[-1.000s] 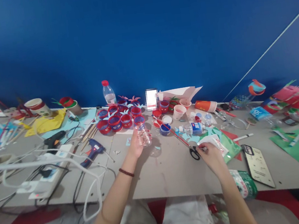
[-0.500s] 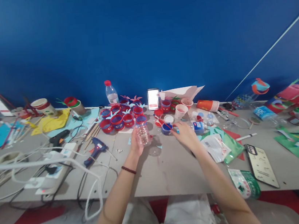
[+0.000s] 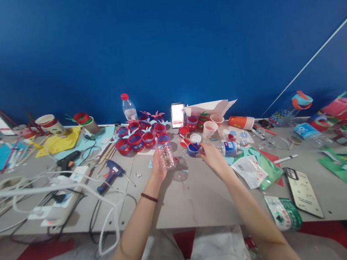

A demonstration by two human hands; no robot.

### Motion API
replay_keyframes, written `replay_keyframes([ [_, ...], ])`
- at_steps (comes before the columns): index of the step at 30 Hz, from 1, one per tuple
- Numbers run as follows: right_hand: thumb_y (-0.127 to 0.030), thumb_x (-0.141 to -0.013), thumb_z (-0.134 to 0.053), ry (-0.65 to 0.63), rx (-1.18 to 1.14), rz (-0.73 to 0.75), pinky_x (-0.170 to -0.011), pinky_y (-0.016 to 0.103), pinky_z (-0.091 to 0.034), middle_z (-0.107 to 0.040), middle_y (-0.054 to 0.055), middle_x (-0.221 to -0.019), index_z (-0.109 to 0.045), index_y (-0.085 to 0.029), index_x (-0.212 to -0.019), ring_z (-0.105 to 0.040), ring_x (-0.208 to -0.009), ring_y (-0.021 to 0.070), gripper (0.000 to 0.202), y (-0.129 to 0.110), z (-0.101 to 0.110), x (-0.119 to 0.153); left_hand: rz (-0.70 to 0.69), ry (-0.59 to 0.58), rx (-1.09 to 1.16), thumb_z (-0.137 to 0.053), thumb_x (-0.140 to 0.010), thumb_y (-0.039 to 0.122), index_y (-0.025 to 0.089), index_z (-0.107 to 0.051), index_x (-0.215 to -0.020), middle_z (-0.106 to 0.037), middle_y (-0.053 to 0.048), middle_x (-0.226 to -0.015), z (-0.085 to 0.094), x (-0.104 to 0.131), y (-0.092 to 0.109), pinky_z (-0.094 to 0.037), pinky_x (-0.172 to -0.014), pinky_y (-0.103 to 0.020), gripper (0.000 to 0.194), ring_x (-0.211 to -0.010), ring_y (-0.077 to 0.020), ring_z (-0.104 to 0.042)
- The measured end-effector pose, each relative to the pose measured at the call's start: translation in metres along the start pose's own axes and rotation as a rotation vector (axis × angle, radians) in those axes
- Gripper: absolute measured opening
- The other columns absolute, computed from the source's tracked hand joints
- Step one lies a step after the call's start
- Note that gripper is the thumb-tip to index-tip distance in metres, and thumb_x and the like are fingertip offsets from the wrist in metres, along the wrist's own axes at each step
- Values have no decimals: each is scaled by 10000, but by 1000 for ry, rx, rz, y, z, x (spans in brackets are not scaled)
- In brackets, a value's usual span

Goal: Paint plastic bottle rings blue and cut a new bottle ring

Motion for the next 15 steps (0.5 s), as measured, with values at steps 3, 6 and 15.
replay_keyframes([
  [3, -96, -832, -561, 11, -28, 4, -809, 312, -457, -691, 132, -1041, -559, -155, -1183, -655, -961, 260, 356, 1, 0, 0, -4, -6, -23, -461, -901, 557, 144, -652, -1010, -711, -71, -842, 1, -1, -1, -572, -595, -356, 468, -605, -210, -695],
  [6, -91, -829, -528, 30, -73, 6, -797, 315, -462, -701, 120, -971, -556, -147, -1172, -658, -906, 249, 348, 2, 2, 1, -18, -13, -42, -465, -896, 560, 149, -648, -1008, -701, -65, -830, 2, -1, -1, -570, -598, -363, 464, -607, -212, -694],
  [15, -209, -815, -457, 212, -523, 73, -677, 335, -499, -634, 32, -784, -604, -195, -1061, -595, -639, 178, 287, 8, 13, 19, 12, -55, -67, -510, -867, 565, 147, -652, -1025, -675, -51, -775, 0, 0, -4, -558, -601, -349, 470, -615, -214, -693],
])
Point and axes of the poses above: each hand's wrist, its own x-axis away from the middle knuckle, its own z-axis out of the back of the hand, y = z × x, the point moved 8 cm from there along -x, towards the middle knuckle
